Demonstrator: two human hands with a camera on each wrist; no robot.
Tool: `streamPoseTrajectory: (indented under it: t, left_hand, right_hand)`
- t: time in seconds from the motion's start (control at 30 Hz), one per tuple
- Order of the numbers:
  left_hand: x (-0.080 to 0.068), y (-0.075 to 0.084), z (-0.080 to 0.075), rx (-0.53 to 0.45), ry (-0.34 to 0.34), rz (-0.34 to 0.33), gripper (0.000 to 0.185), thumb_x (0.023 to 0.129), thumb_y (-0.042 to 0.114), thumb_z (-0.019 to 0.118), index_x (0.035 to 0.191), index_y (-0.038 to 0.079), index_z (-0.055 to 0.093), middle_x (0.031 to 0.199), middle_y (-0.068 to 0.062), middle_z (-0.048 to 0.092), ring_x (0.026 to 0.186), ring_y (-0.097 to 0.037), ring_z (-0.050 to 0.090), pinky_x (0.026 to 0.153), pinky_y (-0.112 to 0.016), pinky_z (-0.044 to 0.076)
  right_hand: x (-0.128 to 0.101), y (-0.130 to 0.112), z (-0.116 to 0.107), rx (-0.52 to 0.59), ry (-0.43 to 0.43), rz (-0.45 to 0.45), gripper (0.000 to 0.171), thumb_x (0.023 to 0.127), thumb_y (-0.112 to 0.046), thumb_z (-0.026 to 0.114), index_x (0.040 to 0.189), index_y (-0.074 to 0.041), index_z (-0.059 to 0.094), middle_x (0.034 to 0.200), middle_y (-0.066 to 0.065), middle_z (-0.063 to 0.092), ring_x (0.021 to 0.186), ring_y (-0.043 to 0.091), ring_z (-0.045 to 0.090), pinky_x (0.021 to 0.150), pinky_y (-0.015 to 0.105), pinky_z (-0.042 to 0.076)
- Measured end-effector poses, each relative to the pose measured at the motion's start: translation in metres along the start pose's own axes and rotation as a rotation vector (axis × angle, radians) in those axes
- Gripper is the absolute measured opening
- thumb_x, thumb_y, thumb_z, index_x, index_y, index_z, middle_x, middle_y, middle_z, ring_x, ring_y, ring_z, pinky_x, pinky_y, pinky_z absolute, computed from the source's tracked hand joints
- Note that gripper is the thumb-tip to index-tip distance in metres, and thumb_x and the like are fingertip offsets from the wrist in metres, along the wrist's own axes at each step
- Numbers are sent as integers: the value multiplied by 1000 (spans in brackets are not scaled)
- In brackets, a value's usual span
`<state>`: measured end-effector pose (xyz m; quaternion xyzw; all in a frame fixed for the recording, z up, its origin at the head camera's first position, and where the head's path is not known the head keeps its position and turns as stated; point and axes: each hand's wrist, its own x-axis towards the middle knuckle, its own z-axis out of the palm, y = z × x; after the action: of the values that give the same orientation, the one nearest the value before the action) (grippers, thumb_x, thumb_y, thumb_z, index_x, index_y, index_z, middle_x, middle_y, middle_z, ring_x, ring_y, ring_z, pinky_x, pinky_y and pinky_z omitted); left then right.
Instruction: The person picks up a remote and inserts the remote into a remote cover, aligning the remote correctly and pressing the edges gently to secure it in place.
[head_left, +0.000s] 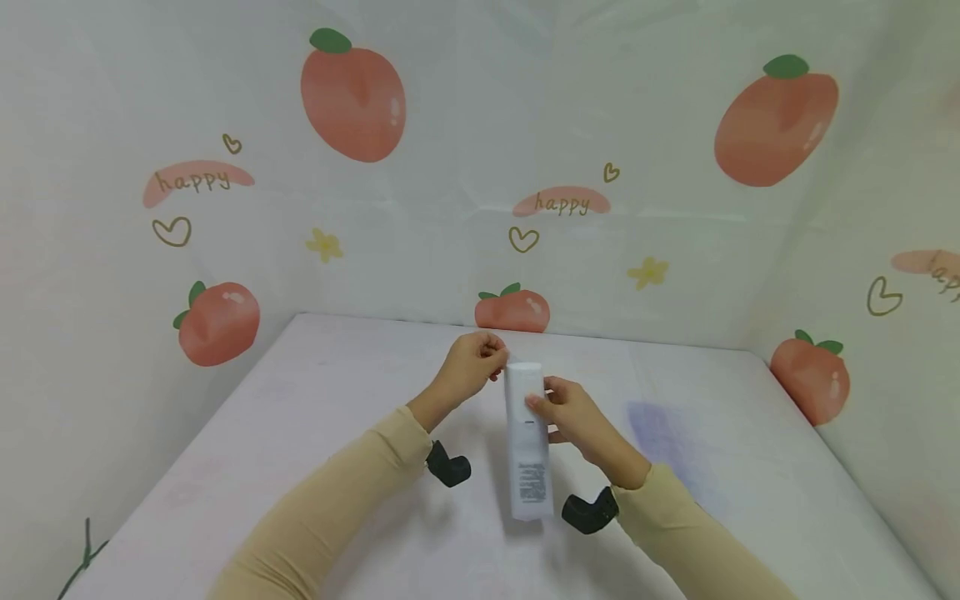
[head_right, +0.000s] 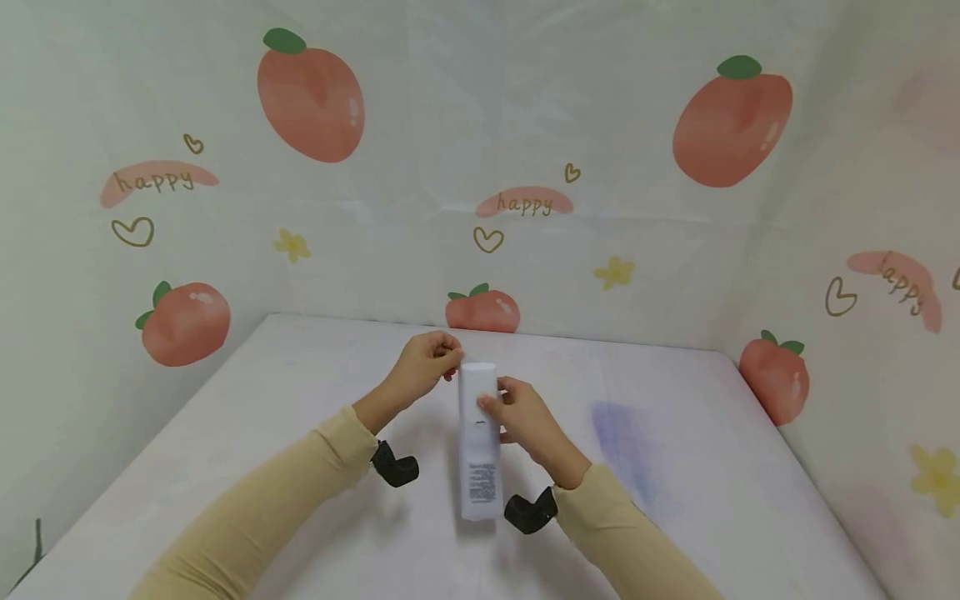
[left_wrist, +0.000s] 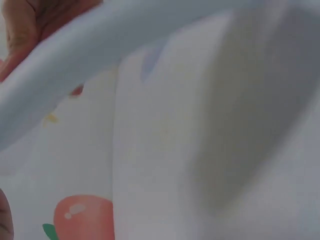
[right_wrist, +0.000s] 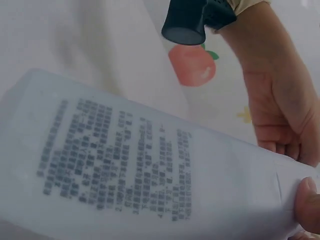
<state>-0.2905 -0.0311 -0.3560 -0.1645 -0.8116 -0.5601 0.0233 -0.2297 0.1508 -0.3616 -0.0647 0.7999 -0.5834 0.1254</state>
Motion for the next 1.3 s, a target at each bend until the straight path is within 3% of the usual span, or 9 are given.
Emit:
streamPoseTrajectory:
  t: [0.23, 0.43, 0.53, 0.63, 0.73, 0.9, 1.07, 1.2, 1.3]
  left_hand:
    - [-5, 10, -4, 162, -67, 47, 7, 93, 8, 60, 90, 2, 62, 79, -6, 62, 66, -13, 57, 59, -23, 50]
    - [-21, 16, 6, 304, -7, 162, 8, 94, 8, 56, 88, 4, 60, 76, -2, 59, 65, -11, 51, 57, -18, 43]
    - [-27, 18, 13, 290, 50, 182, 9, 96, 10, 56, 92, 3, 61, 78, -3, 61, 67, -10, 52, 58, -17, 44]
    - [-28, 19, 18, 217, 88, 181, 13, 98, 12, 57, 99, 0, 63, 85, -7, 65, 73, -12, 58, 64, -17, 50]
    - [-25, 20, 19, 46, 89, 132, 18, 97, 13, 58, 103, -3, 65, 89, -13, 67, 78, -16, 63, 71, -21, 55]
    - [-19, 14, 18, -279, 76, -62, 19, 91, 14, 68, 104, 1, 70, 98, -12, 69, 86, -16, 66, 80, -30, 57]
    - [-18, 10, 16, -560, -12, -230, 35, 91, 12, 68, 124, 6, 59, 111, -17, 67, 91, -18, 68, 89, -37, 55]
    - [-18, 7, 17, -604, -57, -289, 40, 94, 17, 64, 130, 1, 55, 116, -16, 66, 92, -15, 67, 92, -35, 54]
    - [-19, 5, 17, -594, -67, -318, 37, 95, 18, 62, 123, -6, 60, 114, -13, 67, 91, -13, 66, 94, -34, 53]
  right_hand:
    - [2, 3, -2, -61, 56, 23, 42, 98, -18, 59, 128, 10, 50, 109, 24, 63, 94, 28, 64, 79, 53, 56]
    - [0, 2, 2, -123, 134, -3, 40, 95, -18, 62, 122, 10, 53, 104, 23, 64, 90, 26, 64, 72, 47, 59]
    - [-1, 2, 1, -67, 162, -3, 39, 94, -15, 63, 121, 11, 54, 106, 24, 63, 91, 27, 64, 73, 50, 58]
    - [1, -1, 0, 2, 173, -18, 37, 95, -12, 61, 122, 12, 53, 110, 25, 62, 92, 27, 64, 75, 51, 58]
    - [3, -3, 1, 59, 176, -33, 38, 96, -11, 59, 125, 13, 51, 113, 26, 60, 94, 26, 63, 76, 50, 57]
    - [3, -2, 1, 107, 186, -47, 41, 96, -12, 59, 129, 11, 49, 117, 25, 58, 96, 23, 62, 79, 49, 57]
    - [3, 1, -3, 154, 157, -72, 42, 96, -13, 60, 130, 9, 49, 117, 21, 57, 94, 18, 61, 83, 50, 56]
    - [5, 1, -5, 178, 138, -89, 43, 95, -13, 61, 129, 9, 49, 110, 15, 59, 91, 14, 60, 83, 49, 56]
    - [5, 2, -6, 181, 130, -89, 42, 93, -13, 63, 128, 8, 51, 107, 12, 59, 91, 14, 60, 82, 49, 56]
